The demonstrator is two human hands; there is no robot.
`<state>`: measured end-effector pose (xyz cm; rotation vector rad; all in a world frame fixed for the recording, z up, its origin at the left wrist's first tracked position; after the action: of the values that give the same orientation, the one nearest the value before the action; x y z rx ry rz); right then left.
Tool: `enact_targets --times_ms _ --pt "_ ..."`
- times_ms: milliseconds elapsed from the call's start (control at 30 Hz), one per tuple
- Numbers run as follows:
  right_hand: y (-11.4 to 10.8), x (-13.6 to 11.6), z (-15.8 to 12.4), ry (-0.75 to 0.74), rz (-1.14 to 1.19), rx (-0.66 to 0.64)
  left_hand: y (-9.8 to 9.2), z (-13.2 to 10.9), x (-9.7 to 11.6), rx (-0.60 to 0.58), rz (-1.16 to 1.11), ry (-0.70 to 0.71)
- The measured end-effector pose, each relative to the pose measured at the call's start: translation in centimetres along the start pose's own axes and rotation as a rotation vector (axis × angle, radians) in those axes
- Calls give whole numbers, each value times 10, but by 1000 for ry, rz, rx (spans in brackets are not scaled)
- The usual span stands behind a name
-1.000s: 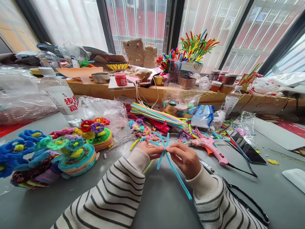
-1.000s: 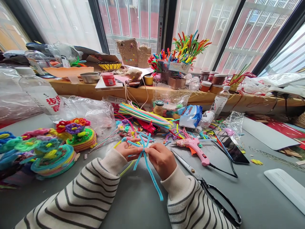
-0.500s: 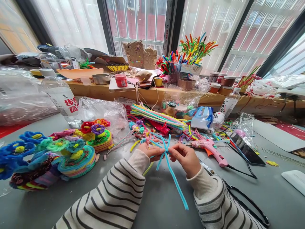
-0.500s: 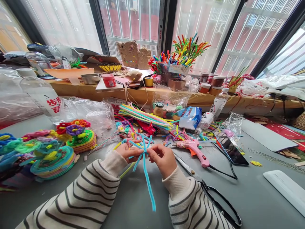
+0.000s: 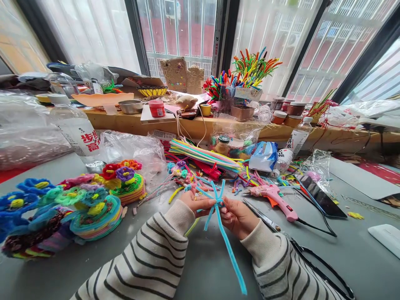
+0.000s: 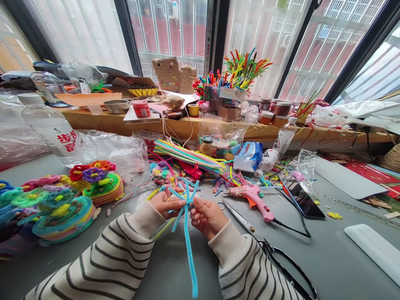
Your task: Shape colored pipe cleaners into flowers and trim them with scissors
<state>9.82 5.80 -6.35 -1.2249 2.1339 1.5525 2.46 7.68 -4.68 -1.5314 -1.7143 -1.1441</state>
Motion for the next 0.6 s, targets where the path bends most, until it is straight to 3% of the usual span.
enact_targets --times_ms 367,600 --pt "-5 -3 0 -55 -155 43 -2 1 0 -15 64 7" --pt "-6 -1 1 -41 -122 60 -5 4 -1 11 69 10"
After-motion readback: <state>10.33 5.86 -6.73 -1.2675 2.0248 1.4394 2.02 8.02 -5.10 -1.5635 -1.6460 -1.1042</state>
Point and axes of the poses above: each hand's wrist, its own z-axis towards the middle knuckle, its own y-axis out of the palm, x = y × z, the point moved 9 cm from there along z, towards the middle knuckle, and after that the axes turned 11 degrees about x, right-handed, at the moved point
